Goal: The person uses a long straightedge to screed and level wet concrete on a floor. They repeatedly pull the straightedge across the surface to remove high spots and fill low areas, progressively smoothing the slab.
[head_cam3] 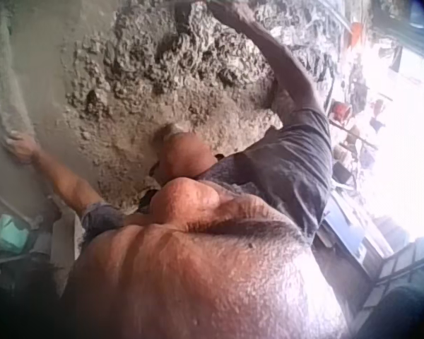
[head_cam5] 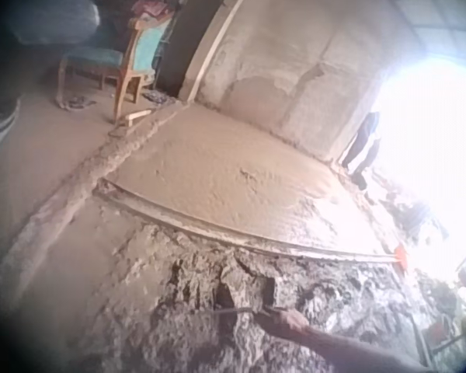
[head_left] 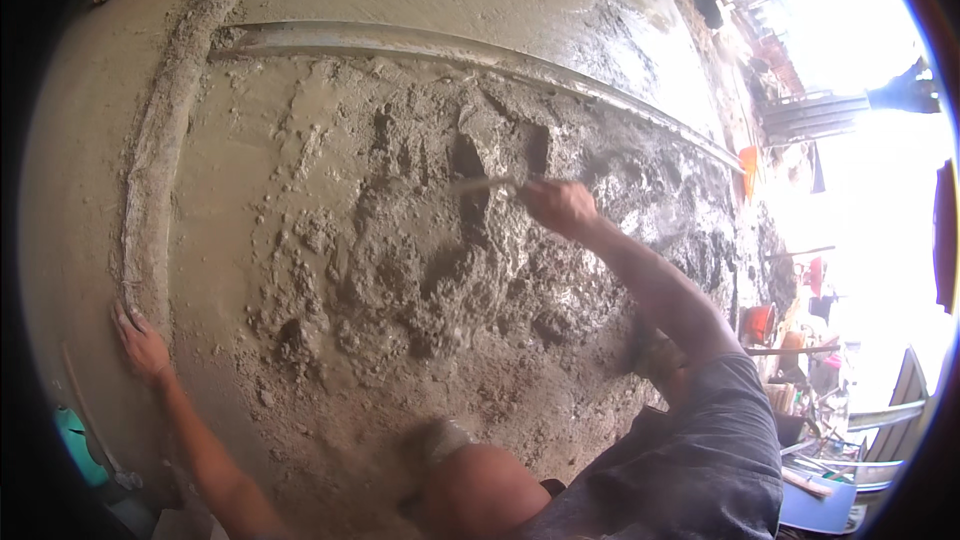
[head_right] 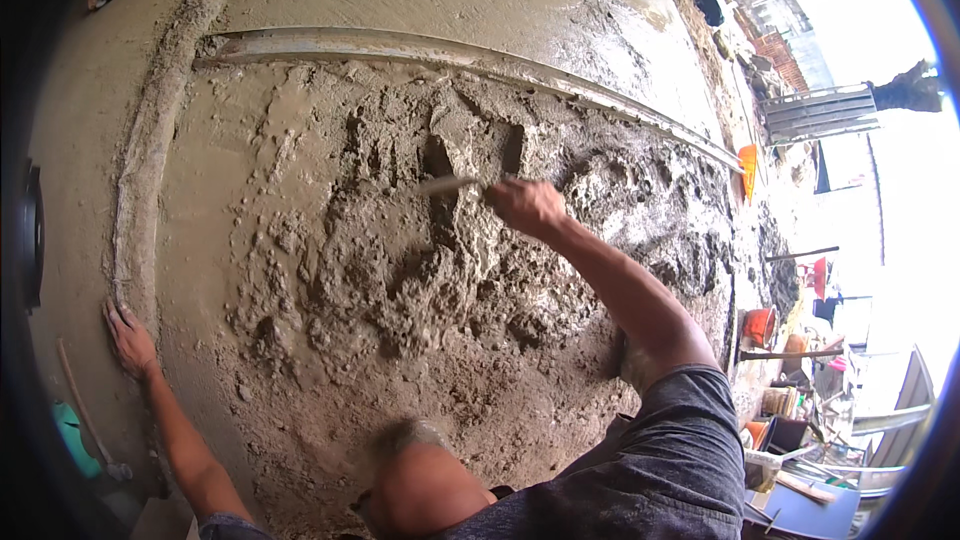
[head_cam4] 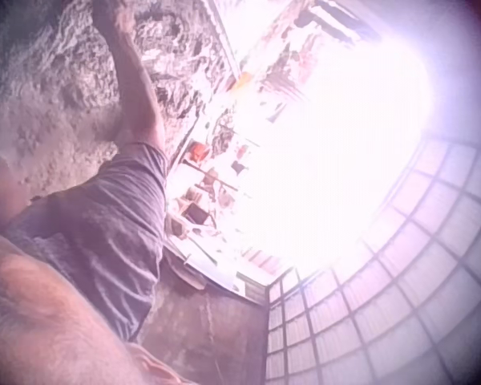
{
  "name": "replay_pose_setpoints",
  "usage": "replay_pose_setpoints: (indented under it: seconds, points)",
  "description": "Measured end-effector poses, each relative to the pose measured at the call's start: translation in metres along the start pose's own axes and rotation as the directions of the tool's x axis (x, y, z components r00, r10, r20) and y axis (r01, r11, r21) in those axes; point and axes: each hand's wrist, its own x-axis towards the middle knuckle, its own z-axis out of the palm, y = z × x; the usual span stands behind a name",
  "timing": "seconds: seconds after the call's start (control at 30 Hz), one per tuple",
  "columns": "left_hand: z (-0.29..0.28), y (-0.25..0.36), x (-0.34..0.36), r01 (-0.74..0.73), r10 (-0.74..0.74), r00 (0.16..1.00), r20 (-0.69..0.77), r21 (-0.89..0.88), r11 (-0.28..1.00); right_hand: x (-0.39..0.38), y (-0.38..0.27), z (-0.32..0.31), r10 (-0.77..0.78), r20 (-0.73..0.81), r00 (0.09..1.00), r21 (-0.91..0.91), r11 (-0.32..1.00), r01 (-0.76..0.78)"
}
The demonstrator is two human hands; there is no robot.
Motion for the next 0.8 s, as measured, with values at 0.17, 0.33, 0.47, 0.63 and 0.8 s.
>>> replay_pose_setpoints:
  seconds: [0.17, 0.33, 0.47, 0.63, 0.8]
  points:
    - [0.014, 0.021, -0.005, -0.066, 0.066, 0.998, -0.001, 0.025, 0.997, 0.068, 0.064, -0.007, 0.316, -0.058, 0.947, 0.099, 0.946, -0.309]
    - [0.001, 0.001, 0.000, -0.052, 0.052, 0.997, -0.060, -0.006, 0.999, 0.002, 0.013, 0.017, 0.118, 0.180, 0.977, 0.030, 0.992, -0.125]
    - [0.031, -0.030, 0.015, -0.119, 0.116, 0.986, -0.123, -0.021, 0.993, -0.067, 0.030, 0.031, -0.382, -0.027, 0.924, -0.023, 0.924, 0.381]
    - [0.031, -0.021, 0.008, -0.200, 0.202, 0.969, -0.145, 0.028, 0.979, 0.011, 0.107, -0.002, 0.504, -0.101, 0.858, 0.058, 0.864, -0.501]
    - [0.024, -0.002, 0.003, -0.135, 0.140, 0.985, -0.097, 0.050, 0.990, 0.025, 0.121, -0.003, 0.518, 0.001, 0.855, 0.092, 0.851, -0.516]
